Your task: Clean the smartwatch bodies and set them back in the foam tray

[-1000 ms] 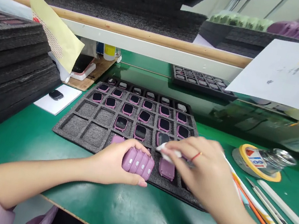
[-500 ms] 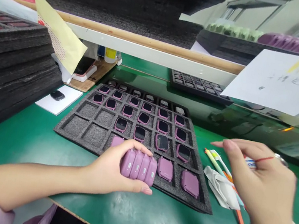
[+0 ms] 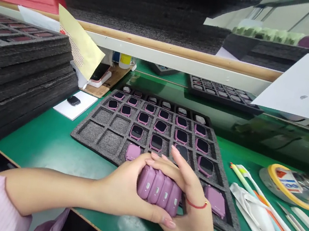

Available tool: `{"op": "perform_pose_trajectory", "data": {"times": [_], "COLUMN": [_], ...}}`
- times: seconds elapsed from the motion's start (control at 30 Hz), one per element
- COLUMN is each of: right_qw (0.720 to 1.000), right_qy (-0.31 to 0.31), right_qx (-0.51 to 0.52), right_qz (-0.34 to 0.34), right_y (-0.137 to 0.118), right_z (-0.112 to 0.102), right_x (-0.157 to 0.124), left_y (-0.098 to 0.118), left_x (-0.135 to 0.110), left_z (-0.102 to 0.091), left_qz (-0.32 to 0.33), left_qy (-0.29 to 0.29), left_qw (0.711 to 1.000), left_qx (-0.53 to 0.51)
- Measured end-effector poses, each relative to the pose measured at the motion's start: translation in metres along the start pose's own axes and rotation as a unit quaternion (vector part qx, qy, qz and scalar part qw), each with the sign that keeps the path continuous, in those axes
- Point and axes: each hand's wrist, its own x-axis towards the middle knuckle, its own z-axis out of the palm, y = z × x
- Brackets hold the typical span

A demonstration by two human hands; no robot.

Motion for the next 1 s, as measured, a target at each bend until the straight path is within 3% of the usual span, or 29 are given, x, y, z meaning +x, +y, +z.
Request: {"op": "perform_pose_trajectory", "data": {"times": [0.13,0.4,0.63,0.83,1.0], "right_qw": [0.999,0.999,1.0,1.0,0.999], "right_qy": [0.033,0.025,0.005,-0.005,-0.035], "right_qx": [0.032,0.028,0.014,0.006,-0.018], "right_qz": [0.017,0.011,0.011,0.019,-0.02], "right_y": [0.0019,0.0041,-0.0017,-0.0004,0.0023], "right_z": [0.0052,0.0042,0.0035,0.0053,0.0087], "right_x": [-0.0037,-0.0091,-0.0034,-0.0043,-0.0051], "left_y": [0.0008,0.0001,-0.0013,-0.0022,-0.0033], "left_x": [-0.0009,-0.0014,-0.0001,0.0029,0.0049], "left_z": [-0.0017,-0.0043,-0.0048,-0.0058,-0.0057], "left_qz": [-0.005,-0.006,0.008,-0.035,-0.015], "left_qy": [-0.003,-0.02,-0.045,-0.052,-0.06], "left_qw": [1.0,1.0,0.999,0.997,0.997], "left_qx": [0.0,-0.002,-0.014,-0.043,-0.037]}}
